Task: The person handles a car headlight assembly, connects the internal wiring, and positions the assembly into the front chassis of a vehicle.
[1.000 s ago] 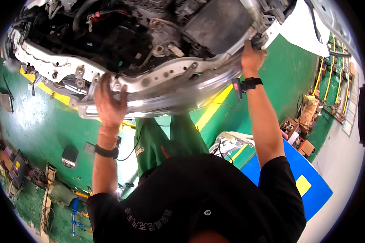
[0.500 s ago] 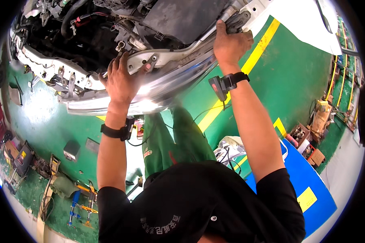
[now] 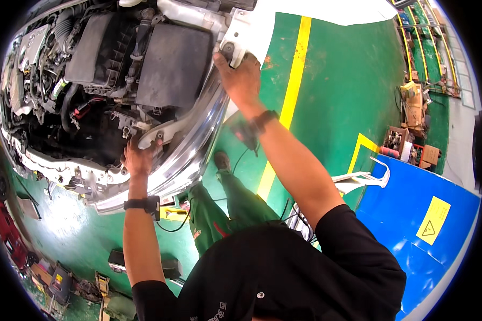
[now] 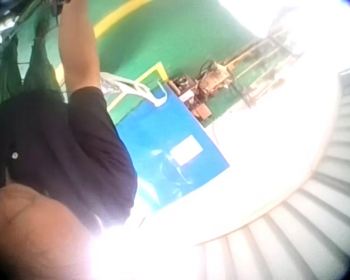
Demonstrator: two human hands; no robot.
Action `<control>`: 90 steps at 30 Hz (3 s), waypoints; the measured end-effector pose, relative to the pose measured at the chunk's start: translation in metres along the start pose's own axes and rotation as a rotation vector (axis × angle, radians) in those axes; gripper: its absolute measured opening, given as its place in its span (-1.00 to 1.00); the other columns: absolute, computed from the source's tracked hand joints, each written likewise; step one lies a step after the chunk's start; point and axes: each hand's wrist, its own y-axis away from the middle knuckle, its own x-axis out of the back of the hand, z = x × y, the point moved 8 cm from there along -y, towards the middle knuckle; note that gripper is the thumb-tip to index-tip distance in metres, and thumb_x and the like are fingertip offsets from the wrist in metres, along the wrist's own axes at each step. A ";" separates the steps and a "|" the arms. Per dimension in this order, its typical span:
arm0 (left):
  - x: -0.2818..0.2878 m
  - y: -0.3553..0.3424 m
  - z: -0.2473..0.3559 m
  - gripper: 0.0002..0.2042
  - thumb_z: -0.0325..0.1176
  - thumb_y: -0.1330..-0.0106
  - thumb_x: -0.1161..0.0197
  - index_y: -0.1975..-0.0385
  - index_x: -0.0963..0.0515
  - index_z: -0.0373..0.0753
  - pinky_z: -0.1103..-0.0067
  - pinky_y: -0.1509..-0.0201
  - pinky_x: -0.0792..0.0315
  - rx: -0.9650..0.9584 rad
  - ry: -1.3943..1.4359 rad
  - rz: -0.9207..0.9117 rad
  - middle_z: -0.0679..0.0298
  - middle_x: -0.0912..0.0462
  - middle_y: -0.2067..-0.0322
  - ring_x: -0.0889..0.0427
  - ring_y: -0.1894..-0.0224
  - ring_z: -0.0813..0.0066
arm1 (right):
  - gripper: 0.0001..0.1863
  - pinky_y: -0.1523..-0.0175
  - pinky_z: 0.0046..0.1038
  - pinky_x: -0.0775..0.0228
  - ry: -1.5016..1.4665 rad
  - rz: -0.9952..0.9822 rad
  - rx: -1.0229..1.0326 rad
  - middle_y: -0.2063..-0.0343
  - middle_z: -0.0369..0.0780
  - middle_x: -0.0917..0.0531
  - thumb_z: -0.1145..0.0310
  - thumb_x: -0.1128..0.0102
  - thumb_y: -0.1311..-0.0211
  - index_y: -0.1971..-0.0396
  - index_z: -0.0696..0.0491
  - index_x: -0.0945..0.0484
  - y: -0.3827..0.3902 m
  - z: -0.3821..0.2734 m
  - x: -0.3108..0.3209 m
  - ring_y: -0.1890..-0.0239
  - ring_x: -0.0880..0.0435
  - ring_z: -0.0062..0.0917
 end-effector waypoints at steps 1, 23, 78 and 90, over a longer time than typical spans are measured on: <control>0.000 0.002 0.003 -0.20 0.32 0.03 -0.38 -0.21 -0.49 -0.01 0.09 -0.38 -0.05 -0.005 -0.006 0.003 0.18 -0.53 -0.18 -0.37 -0.29 0.10 | 0.00 -0.27 -0.10 -0.31 0.107 0.054 0.120 -0.18 0.25 -0.29 -0.13 -0.38 -0.12 -0.19 0.49 -0.21 -0.009 -0.005 0.005 -0.27 -0.27 0.06; 0.005 0.001 0.004 -0.29 0.34 -0.24 -0.10 -0.05 -0.53 -0.24 0.08 -0.29 -0.21 -0.062 -0.165 0.204 0.08 -0.58 -0.08 -0.48 -0.19 0.05 | -0.20 -0.05 -0.12 -0.44 0.135 0.124 0.429 0.18 0.24 -0.57 0.00 -0.51 -0.01 0.15 0.48 -0.39 -0.006 -0.008 0.007 0.07 -0.56 0.12; 0.019 0.000 0.007 -0.81 -0.26 -0.10 -0.14 0.40 -0.53 -0.25 0.31 0.11 -0.46 -0.204 -0.004 0.449 0.12 -0.58 0.43 -0.59 0.29 0.11 | -0.82 0.18 -0.19 -0.53 1.342 0.227 1.660 0.59 -0.13 -0.66 0.39 -0.07 -0.15 0.58 -0.01 -0.62 -0.171 -0.361 -0.146 0.34 -0.70 -0.26; 0.013 0.002 0.004 -0.77 -0.18 -0.19 -0.12 0.38 -0.56 -0.22 0.31 0.06 -0.45 -0.155 -0.006 0.441 0.15 -0.63 0.39 -0.62 0.23 0.15 | -0.51 0.13 -0.56 -0.46 -0.457 -1.128 0.411 0.35 -0.25 -0.66 0.49 -0.18 -0.34 -0.27 0.08 -0.38 0.055 -0.219 -0.070 0.32 -0.62 -0.59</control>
